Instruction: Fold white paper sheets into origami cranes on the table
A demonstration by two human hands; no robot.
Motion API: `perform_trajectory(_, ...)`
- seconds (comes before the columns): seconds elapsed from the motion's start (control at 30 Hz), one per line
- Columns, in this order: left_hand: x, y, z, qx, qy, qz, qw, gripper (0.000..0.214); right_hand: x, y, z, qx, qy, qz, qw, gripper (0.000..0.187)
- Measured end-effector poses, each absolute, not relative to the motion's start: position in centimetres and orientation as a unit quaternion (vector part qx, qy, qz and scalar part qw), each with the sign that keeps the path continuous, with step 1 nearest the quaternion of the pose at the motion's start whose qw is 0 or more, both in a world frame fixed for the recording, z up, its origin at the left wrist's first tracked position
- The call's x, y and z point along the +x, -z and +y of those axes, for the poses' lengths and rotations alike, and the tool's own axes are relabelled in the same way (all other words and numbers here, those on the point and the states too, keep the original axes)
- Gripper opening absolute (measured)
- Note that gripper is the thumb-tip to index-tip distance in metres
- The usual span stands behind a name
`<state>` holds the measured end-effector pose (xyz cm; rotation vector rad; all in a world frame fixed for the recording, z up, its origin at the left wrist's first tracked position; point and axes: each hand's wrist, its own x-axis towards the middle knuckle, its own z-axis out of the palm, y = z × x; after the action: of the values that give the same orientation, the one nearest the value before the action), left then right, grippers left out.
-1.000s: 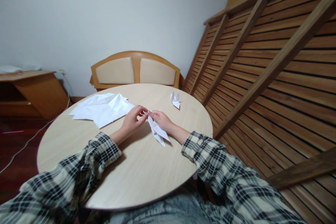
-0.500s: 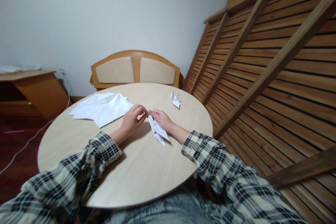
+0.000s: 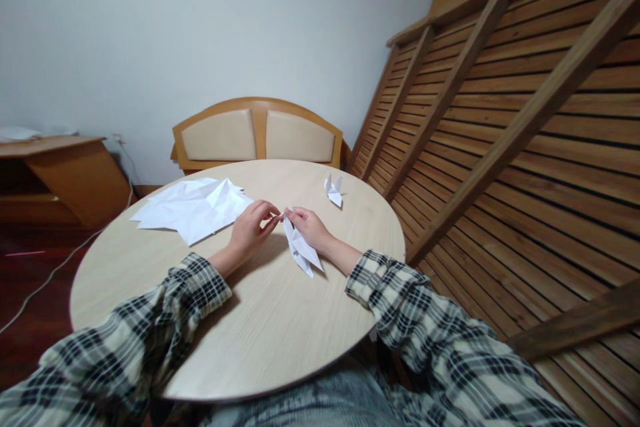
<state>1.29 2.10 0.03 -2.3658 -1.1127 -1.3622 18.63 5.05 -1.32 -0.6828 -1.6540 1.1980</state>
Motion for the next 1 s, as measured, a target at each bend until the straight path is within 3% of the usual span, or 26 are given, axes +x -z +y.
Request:
perform_trajectory(0.37, 1.2, 0.1, 2.1, -0.806, 0.456, -0.373, 0.059, 0.004, 18.8, 1.1, 5.0, -0.280, -0.468, -0.685, 0.483, 0.043)
perform_trajectory(0.67, 1.7, 0.6, 2.3, -0.767, 0.463, -0.436, -0.086, 0.021, 19.0, 0.8, 4.9, -0.303, -0.441, -0.694, 0.482, 0.043)
perform_trajectory(1.0, 2.5, 0.8, 2.3, -0.747, 0.483, -0.390, -0.237, 0.031, 18.9, 1.0, 4.8, -0.300, -0.389, -0.732, 0.472, 0.033)
